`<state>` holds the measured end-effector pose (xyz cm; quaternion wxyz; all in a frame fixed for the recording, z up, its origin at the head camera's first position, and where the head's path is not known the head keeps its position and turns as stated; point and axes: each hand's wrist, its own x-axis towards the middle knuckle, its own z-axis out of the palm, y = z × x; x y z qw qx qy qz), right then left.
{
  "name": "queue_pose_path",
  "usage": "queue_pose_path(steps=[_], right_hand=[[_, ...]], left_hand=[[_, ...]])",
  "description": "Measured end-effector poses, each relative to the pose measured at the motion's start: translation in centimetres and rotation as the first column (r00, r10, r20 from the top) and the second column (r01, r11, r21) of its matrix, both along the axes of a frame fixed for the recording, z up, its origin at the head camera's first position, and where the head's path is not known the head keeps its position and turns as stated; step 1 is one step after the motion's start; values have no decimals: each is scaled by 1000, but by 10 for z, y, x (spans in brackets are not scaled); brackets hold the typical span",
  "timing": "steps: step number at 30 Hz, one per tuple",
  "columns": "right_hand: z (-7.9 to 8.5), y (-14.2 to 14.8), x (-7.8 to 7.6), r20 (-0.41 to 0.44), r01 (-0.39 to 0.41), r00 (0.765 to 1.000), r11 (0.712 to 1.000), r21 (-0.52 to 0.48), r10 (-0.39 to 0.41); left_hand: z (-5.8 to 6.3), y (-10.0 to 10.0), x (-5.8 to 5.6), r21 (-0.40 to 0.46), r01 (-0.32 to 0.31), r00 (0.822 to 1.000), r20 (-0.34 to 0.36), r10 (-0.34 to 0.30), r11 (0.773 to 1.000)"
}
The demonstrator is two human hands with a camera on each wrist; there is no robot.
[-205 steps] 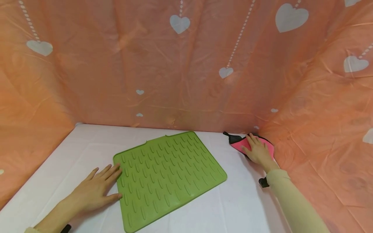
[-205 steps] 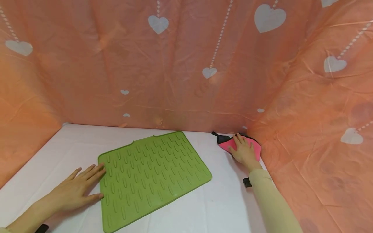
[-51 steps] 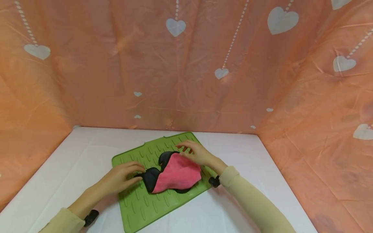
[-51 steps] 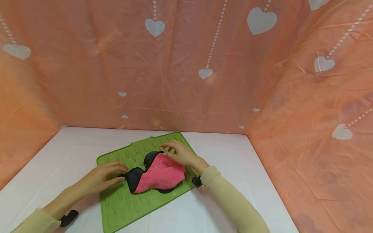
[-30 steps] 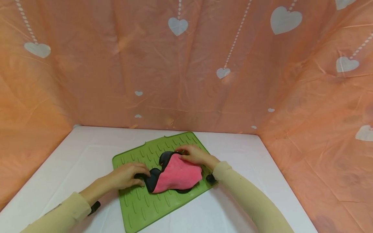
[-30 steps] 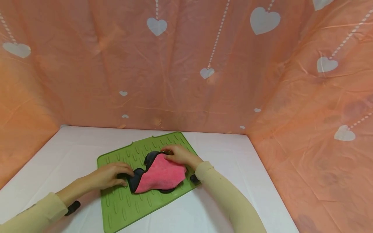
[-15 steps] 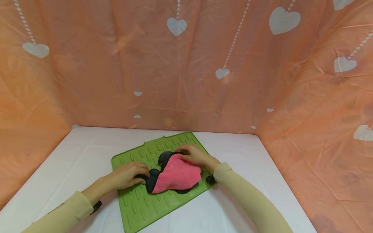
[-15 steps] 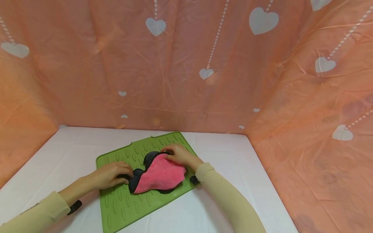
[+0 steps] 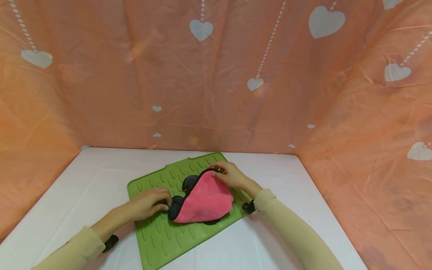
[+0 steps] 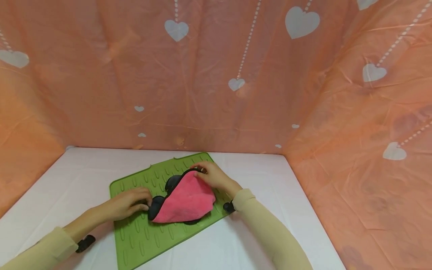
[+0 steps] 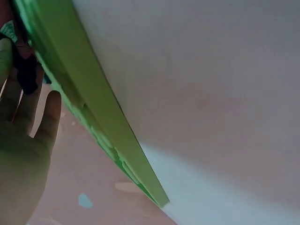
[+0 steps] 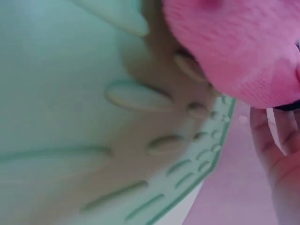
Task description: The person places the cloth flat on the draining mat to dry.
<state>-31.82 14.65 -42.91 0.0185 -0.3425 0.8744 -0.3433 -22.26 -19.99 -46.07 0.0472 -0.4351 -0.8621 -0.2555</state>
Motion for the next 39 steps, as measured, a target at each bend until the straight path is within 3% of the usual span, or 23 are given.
queue_pose_path(steps=[4, 9, 12, 17, 22, 25, 31, 39], right_hand=[[5, 6, -1, -29, 39, 999, 997, -64, -41], [7, 11, -4, -61, 103, 992, 986, -129, -112], [6, 12, -6, -71, 149, 984, 972, -182, -164], [3, 14, -11, -69, 199, 971, 938, -282, -227], [4, 15, -16, 31, 290, 954, 896, -335, -297], [3, 15, -20, 59, 327, 943, 875, -356, -328], [-5, 13, -30, 14, 346, 928, 848, -402, -372], [-15, 4, -46, 42, 412, 906, 857, -309, -420]], left_hand=[[5, -3, 6, 123, -72, 985, 167, 50, 990], [13, -8, 10, 215, -229, 935, 318, 154, 949], [17, -11, 11, 276, -317, 902, 382, 199, 907], [20, -16, 6, 357, -460, 843, 464, 273, 813], [22, -23, -2, 374, -556, 785, 529, 322, 742], [22, -28, -7, 358, -579, 775, 521, 358, 732], [21, -37, -27, 308, -607, 771, 451, 450, 732], [18, -41, -49, 259, -616, 762, 433, 481, 744]])
